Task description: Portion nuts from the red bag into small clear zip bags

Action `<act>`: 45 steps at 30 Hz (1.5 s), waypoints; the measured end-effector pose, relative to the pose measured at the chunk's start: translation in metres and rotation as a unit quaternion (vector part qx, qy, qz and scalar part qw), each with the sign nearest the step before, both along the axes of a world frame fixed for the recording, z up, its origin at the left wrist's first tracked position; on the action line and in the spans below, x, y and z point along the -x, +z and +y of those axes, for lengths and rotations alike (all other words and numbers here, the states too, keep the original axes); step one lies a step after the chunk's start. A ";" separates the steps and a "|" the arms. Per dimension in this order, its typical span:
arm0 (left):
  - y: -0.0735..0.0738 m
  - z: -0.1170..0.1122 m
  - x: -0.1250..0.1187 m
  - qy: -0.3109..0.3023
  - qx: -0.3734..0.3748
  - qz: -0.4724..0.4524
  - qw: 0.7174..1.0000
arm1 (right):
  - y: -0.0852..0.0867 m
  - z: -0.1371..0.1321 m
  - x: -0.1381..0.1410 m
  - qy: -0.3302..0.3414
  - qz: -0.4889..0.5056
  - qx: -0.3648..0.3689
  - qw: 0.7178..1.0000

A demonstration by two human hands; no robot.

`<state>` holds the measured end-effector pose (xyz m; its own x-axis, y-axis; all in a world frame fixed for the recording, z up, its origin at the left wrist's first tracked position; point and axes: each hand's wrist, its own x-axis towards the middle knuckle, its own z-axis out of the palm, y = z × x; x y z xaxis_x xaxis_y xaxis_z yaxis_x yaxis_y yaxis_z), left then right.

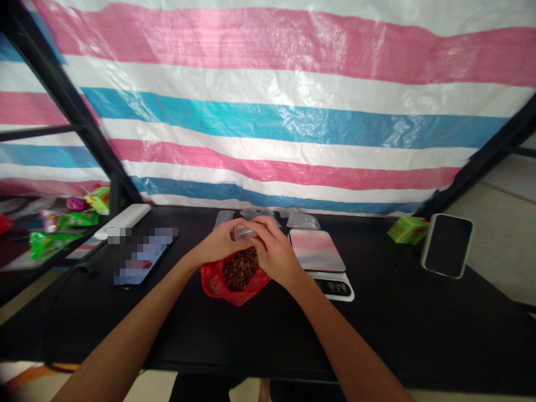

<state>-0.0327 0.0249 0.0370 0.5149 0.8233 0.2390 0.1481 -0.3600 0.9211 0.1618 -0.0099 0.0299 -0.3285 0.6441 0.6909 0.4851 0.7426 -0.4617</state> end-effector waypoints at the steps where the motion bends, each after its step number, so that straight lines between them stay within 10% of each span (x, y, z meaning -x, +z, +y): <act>1: -0.001 0.000 0.000 0.002 0.001 -0.001 1.000 | 0.001 -0.001 0.001 0.001 0.001 -0.009 1.000; 14: 0.006 0.013 0.014 0.085 0.059 -0.189 0.976 | 0.010 -0.004 -0.002 -0.069 -0.092 0.017 0.993; 45: 0.035 -0.014 0.005 -0.047 0.216 -0.342 0.913 | 0.005 -0.002 0.006 -0.037 -0.054 0.040 0.997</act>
